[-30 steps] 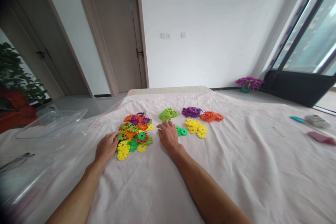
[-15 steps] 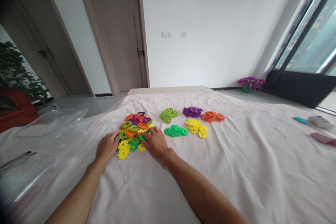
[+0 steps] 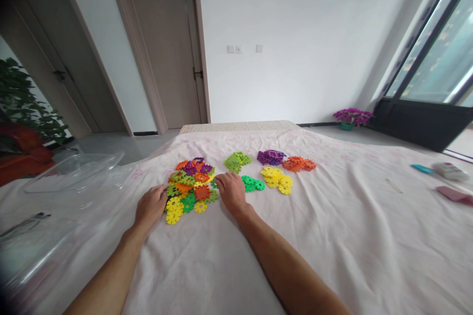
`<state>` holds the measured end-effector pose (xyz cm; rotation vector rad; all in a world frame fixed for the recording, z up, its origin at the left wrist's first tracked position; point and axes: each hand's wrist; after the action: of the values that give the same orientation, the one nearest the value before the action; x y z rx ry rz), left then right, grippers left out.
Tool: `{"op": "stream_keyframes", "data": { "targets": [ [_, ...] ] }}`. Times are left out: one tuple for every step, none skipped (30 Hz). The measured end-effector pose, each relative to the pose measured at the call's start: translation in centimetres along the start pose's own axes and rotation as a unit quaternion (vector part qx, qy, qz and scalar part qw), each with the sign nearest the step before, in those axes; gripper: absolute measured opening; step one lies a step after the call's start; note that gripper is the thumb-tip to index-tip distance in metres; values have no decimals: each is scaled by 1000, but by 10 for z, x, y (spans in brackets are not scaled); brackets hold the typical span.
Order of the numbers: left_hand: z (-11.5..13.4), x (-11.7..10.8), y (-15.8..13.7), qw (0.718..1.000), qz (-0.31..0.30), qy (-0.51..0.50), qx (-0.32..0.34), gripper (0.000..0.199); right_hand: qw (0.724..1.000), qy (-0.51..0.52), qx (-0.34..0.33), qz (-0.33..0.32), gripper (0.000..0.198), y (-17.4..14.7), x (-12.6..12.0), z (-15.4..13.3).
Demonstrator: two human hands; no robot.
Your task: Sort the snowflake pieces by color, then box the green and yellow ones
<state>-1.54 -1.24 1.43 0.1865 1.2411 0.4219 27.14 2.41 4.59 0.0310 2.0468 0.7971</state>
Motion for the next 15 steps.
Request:
{"op": "stream_keyframes", "data": {
  "targets": [
    [0,0,0,1000,2,-1,1,38,1000,-8,21,11,22,1,-1,6],
    [0,0,0,1000,4,-1,2,38,999,-18,40,16,21,2,-2,12],
    [0,0,0,1000,6,0,3,38,998,-29,56,15,21,2,-4,17],
    [0,0,0,1000,8,0,4,38,997,-42,70,9,20,2,-5,22],
    [0,0,0,1000,8,1,5,37,995,-56,79,1,20,2,-7,26],
    [0,0,0,1000,8,2,5,37,994,-71,85,-8,19,2,-8,29],
    [1,0,0,1000,8,4,4,37,992,-86,89,-17,19,1,-9,32],
    [1,0,0,1000,7,5,3,37,991,-100,90,-23,18,1,-10,34],
    [2,0,0,1000,6,7,3,37,989,-112,91,-28,17,1,-10,35],
    [2,-1,0,1000,5,8,1,37,988,-122,92,-30,16,1,-10,36],
    [2,-1,0,1000,4,9,0,37,987,-130,94,-31,15,0,-10,37],
    [3,-1,0,1000,2,10,-1,37,986,-135,96,-31,14,0,-10,38],
    [3,-2,0,1000,2,9,-1,37,985,-138,98,-31,13,0,-9,38],
    [3,-2,0,1000,1,9,-1,37,985,-139,96,-30,13,0,-9,38],
    [3,-2,0,1000,1,8,-2,37,986,-138,90,-30,13,0,-9,37]
  ]
}}
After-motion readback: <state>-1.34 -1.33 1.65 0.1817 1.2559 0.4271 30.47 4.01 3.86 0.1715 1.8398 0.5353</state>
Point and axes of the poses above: each hand's wrist, its own y-axis towards the middle knuckle, its own x-axis out of the palm, z = x × y
